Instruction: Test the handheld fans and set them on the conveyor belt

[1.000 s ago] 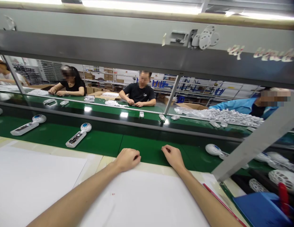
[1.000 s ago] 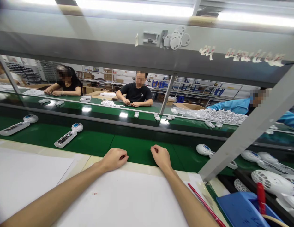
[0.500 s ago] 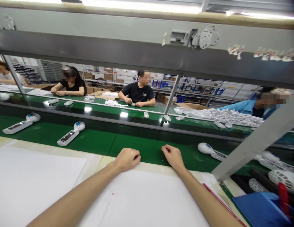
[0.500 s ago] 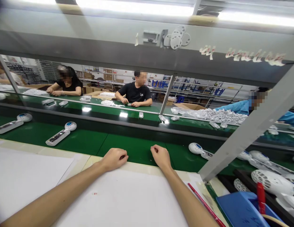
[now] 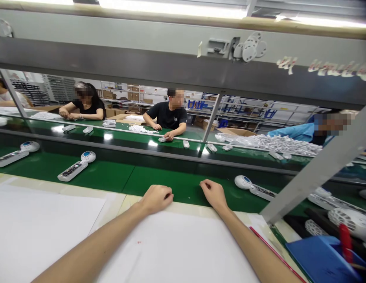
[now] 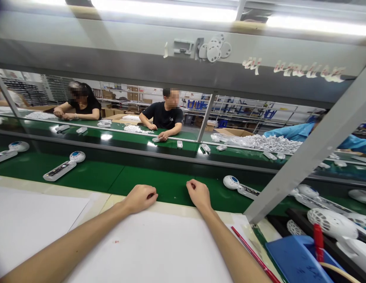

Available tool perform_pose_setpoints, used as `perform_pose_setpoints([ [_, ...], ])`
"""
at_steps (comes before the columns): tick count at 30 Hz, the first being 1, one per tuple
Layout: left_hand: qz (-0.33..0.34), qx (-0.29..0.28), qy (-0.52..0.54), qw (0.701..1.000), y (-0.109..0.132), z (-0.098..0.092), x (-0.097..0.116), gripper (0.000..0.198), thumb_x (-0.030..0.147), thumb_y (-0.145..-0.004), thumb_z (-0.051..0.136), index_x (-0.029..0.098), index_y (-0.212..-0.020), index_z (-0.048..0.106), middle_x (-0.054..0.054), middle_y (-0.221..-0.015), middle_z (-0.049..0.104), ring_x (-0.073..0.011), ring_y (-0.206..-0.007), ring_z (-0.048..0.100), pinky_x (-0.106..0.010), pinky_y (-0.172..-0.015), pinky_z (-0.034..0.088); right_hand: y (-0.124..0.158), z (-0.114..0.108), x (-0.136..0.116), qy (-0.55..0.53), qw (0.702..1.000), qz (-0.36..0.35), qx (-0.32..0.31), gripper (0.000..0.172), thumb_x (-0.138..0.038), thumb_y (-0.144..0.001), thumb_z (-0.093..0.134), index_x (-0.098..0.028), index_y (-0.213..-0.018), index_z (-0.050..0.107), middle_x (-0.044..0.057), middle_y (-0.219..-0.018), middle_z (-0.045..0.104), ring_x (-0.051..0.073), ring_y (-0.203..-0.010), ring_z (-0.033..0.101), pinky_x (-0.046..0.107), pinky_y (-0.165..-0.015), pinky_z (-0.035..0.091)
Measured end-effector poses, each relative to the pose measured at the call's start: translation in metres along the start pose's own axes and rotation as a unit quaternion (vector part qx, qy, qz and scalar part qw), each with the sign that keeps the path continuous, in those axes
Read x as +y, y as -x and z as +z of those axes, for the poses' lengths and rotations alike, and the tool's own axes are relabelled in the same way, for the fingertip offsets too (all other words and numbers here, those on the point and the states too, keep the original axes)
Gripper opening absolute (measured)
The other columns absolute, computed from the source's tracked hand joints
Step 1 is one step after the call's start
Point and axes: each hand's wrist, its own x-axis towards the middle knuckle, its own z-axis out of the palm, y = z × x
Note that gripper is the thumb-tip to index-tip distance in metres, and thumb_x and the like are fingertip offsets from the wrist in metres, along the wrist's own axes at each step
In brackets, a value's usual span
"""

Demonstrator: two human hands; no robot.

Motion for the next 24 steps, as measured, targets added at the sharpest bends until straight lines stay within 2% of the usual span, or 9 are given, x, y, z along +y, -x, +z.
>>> perform_pose_setpoints([
  [4, 0.0, -0.001, 0.0, 1.0, 0.0, 0.0, 0.0, 0.029, 0.026, -0.089, 0.047, 0.019, -0.061, 0.046, 0.001, -0.062, 0.054, -0.0118, -0.057, 0.044, -0.027, -0.058, 0.029, -0.004, -0.003, 0.001, 0.015, 1.0, 0.01, 0.009, 0.035, -0.043, -0.088, 0.045, -0.021, -0.075, 0.07, 0.002, -0.065, 0.064, 0.02, -0.064, 0.058, 0.029, -0.062, 0.04],
  [8, -0.001, -0.001, -0.003, 1.0, 0.0, 0.0, 0.0, 0.029, 0.025, -0.089, 0.047, 0.019, -0.061, 0.046, 0.001, -0.061, 0.053, -0.0119, -0.057, 0.043, -0.027, -0.058, 0.029, -0.021, -0.023, 0.01, 0.062, 0.997, 0.023, 0.04, 0.029, -0.037, -0.087, 0.046, -0.021, -0.087, 0.07, 0.004, -0.083, 0.068, 0.02, -0.078, 0.062, 0.028, -0.073, 0.045],
  [10, 0.0, -0.001, -0.004, 1.0, 0.0, 0.0, 0.0, 0.029, 0.025, -0.089, 0.048, 0.019, -0.061, 0.046, 0.001, -0.061, 0.053, -0.0119, -0.057, 0.044, -0.027, -0.058, 0.029, -0.03, -0.038, 0.019, 0.106, 0.991, 0.041, 0.067, 0.03, -0.035, -0.085, 0.048, -0.019, -0.099, 0.069, 0.009, -0.099, 0.066, 0.024, -0.092, 0.062, 0.032, -0.083, 0.045],
  [13, -0.001, -0.002, -0.004, 1.0, 0.0, 0.0, 0.0, 0.029, 0.025, -0.089, 0.048, 0.019, -0.061, 0.048, 0.001, -0.062, 0.054, -0.0122, -0.057, 0.045, -0.027, -0.058, 0.029, -0.038, -0.061, 0.034, 0.186, 0.973, 0.09, 0.101, 0.046, -0.032, -0.083, 0.05, -0.01, -0.122, 0.061, 0.022, -0.12, 0.055, 0.036, -0.111, 0.055, 0.044, -0.093, 0.042],
  [15, -0.002, -0.002, -0.004, 1.0, 0.0, -0.001, 0.0, 0.029, 0.025, -0.089, 0.048, 0.019, -0.061, 0.048, 0.001, -0.062, 0.055, -0.0125, -0.058, 0.046, -0.027, -0.058, 0.029, -0.038, -0.071, 0.046, 0.231, 0.96, 0.12, 0.105, 0.054, -0.028, -0.083, 0.049, -0.003, -0.131, 0.053, 0.029, -0.129, 0.048, 0.042, -0.119, 0.049, 0.049, -0.096, 0.04],
  [20, 0.0, -0.001, -0.005, 1.0, 0.0, -0.001, 0.0, 0.029, 0.025, -0.09, 0.049, 0.019, -0.062, 0.051, 0.0, -0.064, 0.057, -0.0132, -0.06, 0.049, -0.027, -0.06, 0.031, -0.032, -0.075, 0.074, 0.301, 0.933, 0.178, 0.081, 0.057, -0.017, -0.077, 0.05, 0.004, -0.13, 0.049, 0.034, -0.133, 0.045, 0.044, -0.136, 0.033, 0.052, -0.104, 0.033],
  [24, -0.001, -0.003, -0.006, 1.0, 0.0, -0.001, 0.0, 0.029, 0.026, -0.091, 0.048, 0.019, -0.063, 0.052, 0.0, -0.064, 0.057, -0.013, -0.059, 0.049, -0.027, -0.06, 0.031, -0.03, -0.071, 0.089, 0.319, 0.913, 0.25, 0.052, 0.054, -0.013, -0.077, 0.049, -0.002, -0.129, 0.055, 0.033, -0.129, 0.054, 0.046, -0.134, 0.038, 0.061, -0.1, 0.033],
])
